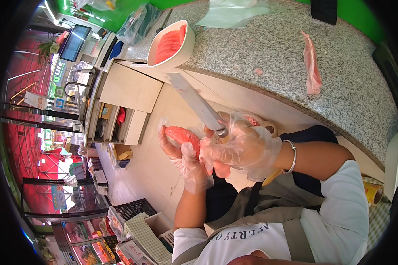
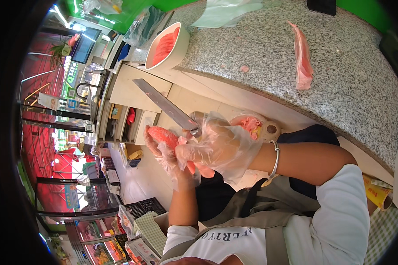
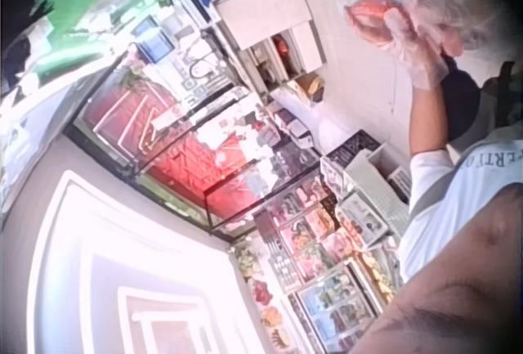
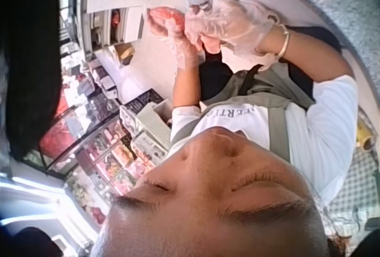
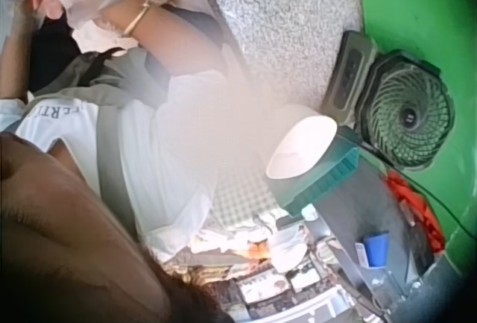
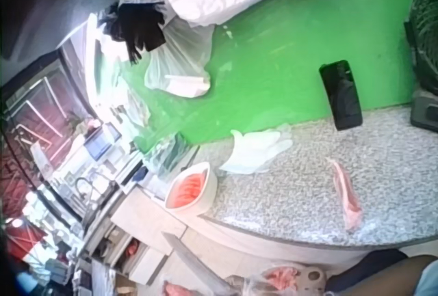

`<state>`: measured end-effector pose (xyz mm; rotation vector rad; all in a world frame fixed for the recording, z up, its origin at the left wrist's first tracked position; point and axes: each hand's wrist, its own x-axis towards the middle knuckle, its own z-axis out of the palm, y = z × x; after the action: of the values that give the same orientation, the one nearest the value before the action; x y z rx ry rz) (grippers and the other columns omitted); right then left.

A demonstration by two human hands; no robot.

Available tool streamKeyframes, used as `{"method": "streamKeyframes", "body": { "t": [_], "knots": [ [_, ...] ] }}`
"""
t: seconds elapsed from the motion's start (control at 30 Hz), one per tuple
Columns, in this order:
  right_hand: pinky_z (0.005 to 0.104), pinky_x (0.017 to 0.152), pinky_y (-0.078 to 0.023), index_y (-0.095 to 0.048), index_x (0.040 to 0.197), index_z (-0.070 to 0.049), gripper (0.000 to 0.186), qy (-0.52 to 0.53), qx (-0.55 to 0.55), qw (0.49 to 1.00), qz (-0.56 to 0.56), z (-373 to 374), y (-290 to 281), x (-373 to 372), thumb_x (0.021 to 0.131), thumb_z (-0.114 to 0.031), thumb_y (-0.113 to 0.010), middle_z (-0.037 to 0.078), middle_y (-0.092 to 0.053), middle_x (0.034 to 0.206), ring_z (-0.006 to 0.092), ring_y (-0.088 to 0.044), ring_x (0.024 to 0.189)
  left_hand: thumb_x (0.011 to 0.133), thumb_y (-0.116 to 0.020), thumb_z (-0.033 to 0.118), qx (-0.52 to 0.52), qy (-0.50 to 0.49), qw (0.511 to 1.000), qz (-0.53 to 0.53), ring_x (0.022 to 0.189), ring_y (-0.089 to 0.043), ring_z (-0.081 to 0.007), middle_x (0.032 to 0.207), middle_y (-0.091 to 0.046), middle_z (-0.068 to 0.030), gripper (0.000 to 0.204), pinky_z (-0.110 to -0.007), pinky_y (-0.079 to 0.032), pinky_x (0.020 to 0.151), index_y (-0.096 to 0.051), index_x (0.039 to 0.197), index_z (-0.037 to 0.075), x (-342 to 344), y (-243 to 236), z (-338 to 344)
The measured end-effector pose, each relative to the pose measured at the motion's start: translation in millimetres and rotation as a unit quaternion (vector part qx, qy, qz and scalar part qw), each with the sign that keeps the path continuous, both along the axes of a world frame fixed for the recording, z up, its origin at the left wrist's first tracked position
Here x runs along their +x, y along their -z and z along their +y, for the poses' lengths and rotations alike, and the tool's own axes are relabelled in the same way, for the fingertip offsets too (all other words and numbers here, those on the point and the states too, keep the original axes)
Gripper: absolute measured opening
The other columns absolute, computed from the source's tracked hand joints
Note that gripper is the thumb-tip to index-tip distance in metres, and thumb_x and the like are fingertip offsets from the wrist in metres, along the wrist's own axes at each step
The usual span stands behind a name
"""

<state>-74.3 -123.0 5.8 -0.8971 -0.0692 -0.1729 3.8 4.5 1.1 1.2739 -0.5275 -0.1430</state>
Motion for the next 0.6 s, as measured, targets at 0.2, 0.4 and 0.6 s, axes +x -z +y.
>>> {"method": "streamKeyframes", "body": {
  "t": [0.2,0.4,0.6],
  "knots": [
    [0.0251,0.048,-0.045,-0.057,0.068,-0.002,0.032,0.018,-0.206,0.977,0.051,-3.0,9.5,10.8,0.086,-0.028,-0.064,0.005,-0.057,0.052,0.0102,-0.052,0.045,0.085,-0.064,0.005,-0.050,0.093,0.994,0.007,0.082,-0.056,-0.0198,0.108,-0.049,-0.0087,0.076,-0.033,-0.053,0.071,-0.020,0.145,0.023,-0.6,-3.4,-5.3],
    [0.0240,0.049,-0.046,-0.062,0.068,-0.003,0.026,-0.011,-0.190,0.974,0.120,-9.7,-13.6,2.1,0.087,-0.019,-0.058,0.002,-0.060,0.055,0.0088,-0.053,0.045,0.085,-0.067,0.007,-0.021,0.049,0.999,0.005,0.082,-0.056,-0.0167,0.105,-0.050,-0.0066,0.077,-0.035,-0.054,0.070,-0.021,0.144,0.023,2.0,0.6,-2.8],
    [0.0240,0.054,-0.045,-0.062,0.068,-0.005,0.027,0.018,-0.136,0.990,0.022,-3.7,4.2,4.9,0.087,-0.024,-0.058,0.002,-0.060,0.060,0.0084,-0.055,0.055,0.084,-0.069,0.021,-0.012,-0.050,0.998,0.040,0.081,-0.048,-0.0117,0.095,-0.048,-0.0018,0.072,-0.028,-0.048,0.066,-0.028,0.142,0.018,1.5,-11.5,-11.6]
  ]
}}
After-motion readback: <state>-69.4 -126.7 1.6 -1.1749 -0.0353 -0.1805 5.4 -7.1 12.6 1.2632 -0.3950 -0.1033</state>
